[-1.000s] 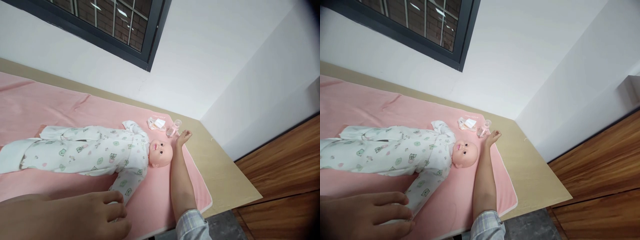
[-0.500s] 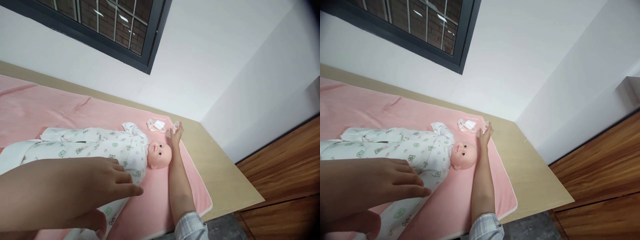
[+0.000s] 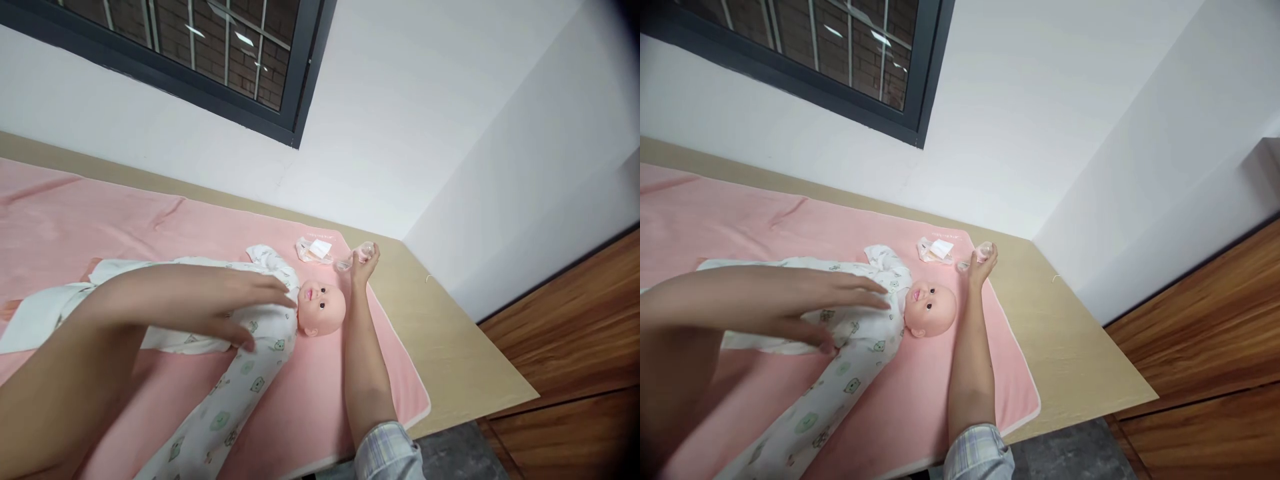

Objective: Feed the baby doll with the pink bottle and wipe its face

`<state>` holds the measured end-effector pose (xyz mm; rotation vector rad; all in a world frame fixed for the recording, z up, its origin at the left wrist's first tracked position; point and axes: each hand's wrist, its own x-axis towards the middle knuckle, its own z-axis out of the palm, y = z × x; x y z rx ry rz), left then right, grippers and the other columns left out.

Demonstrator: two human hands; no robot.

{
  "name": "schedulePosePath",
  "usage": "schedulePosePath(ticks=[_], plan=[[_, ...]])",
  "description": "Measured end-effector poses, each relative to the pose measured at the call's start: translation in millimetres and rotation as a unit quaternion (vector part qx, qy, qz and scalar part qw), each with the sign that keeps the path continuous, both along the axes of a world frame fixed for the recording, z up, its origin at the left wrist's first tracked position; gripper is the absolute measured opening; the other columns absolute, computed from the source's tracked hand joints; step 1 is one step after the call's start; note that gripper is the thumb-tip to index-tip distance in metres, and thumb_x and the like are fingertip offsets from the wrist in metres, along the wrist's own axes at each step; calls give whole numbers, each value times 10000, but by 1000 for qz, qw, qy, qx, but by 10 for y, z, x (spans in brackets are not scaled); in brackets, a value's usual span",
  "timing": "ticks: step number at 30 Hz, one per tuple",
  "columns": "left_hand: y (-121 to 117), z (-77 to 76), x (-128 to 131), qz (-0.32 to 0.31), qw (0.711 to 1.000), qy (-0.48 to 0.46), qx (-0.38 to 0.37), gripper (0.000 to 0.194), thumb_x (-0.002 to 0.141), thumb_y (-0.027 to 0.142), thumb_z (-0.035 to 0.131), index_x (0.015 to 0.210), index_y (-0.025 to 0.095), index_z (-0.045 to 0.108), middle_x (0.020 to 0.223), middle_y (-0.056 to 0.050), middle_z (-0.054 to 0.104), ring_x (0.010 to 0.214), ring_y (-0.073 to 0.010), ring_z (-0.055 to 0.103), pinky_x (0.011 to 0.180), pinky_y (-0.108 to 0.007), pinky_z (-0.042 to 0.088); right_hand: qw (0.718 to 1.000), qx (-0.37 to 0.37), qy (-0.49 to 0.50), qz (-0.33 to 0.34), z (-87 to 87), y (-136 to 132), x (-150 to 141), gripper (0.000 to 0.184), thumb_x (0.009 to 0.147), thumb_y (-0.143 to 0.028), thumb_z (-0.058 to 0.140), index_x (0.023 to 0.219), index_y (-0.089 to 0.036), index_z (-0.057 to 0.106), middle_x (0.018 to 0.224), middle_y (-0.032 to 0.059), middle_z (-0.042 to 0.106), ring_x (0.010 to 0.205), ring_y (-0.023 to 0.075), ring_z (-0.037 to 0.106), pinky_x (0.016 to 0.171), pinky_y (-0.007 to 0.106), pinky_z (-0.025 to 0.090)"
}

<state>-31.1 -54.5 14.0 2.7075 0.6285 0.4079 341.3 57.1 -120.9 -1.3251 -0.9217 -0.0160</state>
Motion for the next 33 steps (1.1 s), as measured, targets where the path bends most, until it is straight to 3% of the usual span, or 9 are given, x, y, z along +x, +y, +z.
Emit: schedulePosePath(ticks=[2,4,11,15,19,25,29,33], plan=[[218,16,33,-22,999,36,-31,545,834,531,635,1359,405,559,1397,24,556,1257,-286,540,982,-343,468,999,35,23,33,129,-14,-37,684,783,-294,553,1420,-175,336,1446,161,389,1264,217,476,1072,377,408],[386,-16,85,-2,999,16,-29,579,877,503,591,1429,367,483,1474,3,475,1333,-294,461,1062,-365,401,994,62,36,80,301,-49,-107,714,779,-308,580,1429,-196,308,1469,157,360,1225,206,511,1031,357,450],[579,-138,292,125,977,-164,58,590,921,530,530,1447,276,449,1426,-60,514,1211,-286,550,993,-381,459,960,72,26,268,880,-328,-672,808,767,-341,661,1452,-318,234,1395,105,405,1126,185,586,957,377,511],[549,-155,371,147,957,-246,45,654,894,509,599,1465,260,401,1368,-72,559,1178,-270,574,994,-383,473,929,67,18,362,1005,-572,-1193,800,778,-399,693,1443,-365,250,1399,80,423,1188,196,552,980,399,516],[543,-158,387,147,956,-255,16,754,820,493,690,1459,245,376,1311,-83,593,1167,-287,587,976,-388,484,897,46,22,439,992,-772,-1618,810,779,-463,704,1445,-378,252,1404,64,443,1241,221,513,997,464,519],[554,-138,371,159,956,-248,2,756,757,411,717,1429,246,413,1276,-63,625,1171,-292,591,939,-365,495,893,44,21,447,904,-845,-1845,753,776,-426,711,1420,-368,324,1477,39,366,1309,234,457,1045,493,492],[558,-141,389,171,956,-237,12,734,737,390,689,1412,226,454,1283,-66,623,1145,-292,604,921,-362,502,904,56,23,422,908,-880,-1889,760,812,-423,662,1441,-391,237,1477,41,345,1359,230,416,1058,489,484],[635,-173,384,191,955,-225,30,691,726,373,674,1373,200,508,1298,-71,618,1149,-300,597,961,-378,476,926,97,34,363,1008,-916,-1807,780,839,-412,626,1454,-381,147,1498,65,291,1418,216,352,1142,479,391]])
